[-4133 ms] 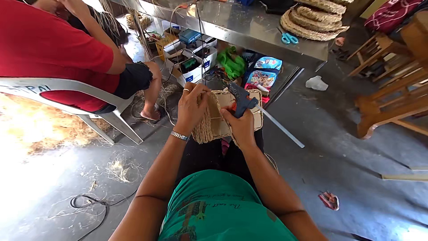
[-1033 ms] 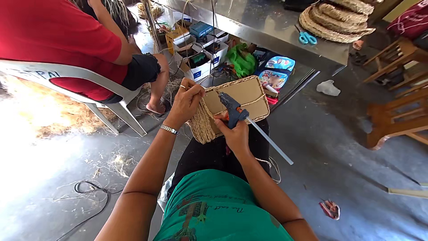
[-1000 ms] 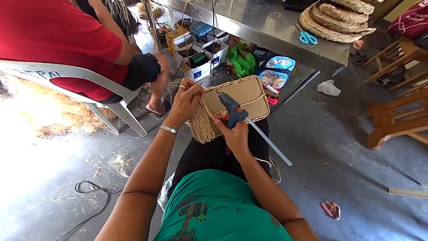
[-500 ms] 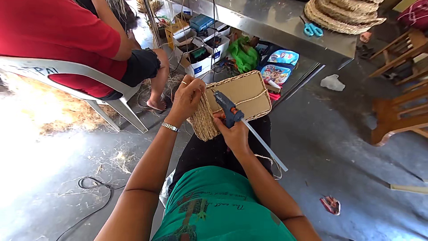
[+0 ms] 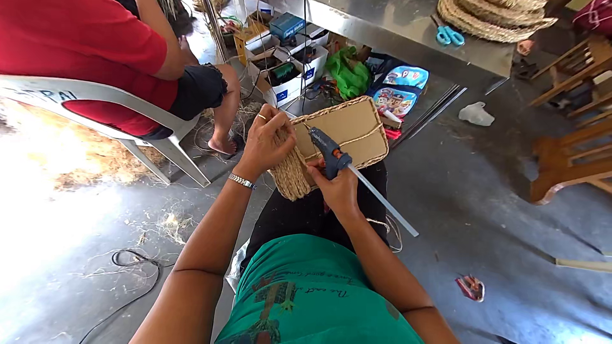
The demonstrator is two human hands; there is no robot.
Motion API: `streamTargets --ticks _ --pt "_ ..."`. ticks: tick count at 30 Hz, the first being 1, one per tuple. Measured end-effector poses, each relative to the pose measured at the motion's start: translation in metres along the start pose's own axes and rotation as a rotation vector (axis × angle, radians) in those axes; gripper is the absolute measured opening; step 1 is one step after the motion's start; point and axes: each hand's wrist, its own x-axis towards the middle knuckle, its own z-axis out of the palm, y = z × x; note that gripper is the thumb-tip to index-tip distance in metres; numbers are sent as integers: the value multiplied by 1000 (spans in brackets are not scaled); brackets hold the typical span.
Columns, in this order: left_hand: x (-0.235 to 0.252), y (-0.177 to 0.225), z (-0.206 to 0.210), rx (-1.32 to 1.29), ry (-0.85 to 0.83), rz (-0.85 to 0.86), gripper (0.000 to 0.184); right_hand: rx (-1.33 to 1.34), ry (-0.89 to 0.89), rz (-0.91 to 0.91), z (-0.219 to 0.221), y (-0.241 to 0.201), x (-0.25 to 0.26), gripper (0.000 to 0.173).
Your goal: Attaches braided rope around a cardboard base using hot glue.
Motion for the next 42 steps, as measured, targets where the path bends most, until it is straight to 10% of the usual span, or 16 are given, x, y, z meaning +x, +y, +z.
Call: streamTargets --ticks 21,28,42 --pt "-2 -5 -1 42 -31 32 27 -21 -1 -62 -4 18 -50 25" --pt "-19 29 3 331 46 -207 26 73 -15 -36 3 18 -47 28" --pt "-37 16 6 137 -122 -285 80 337 150 41 12 20 -62 21"
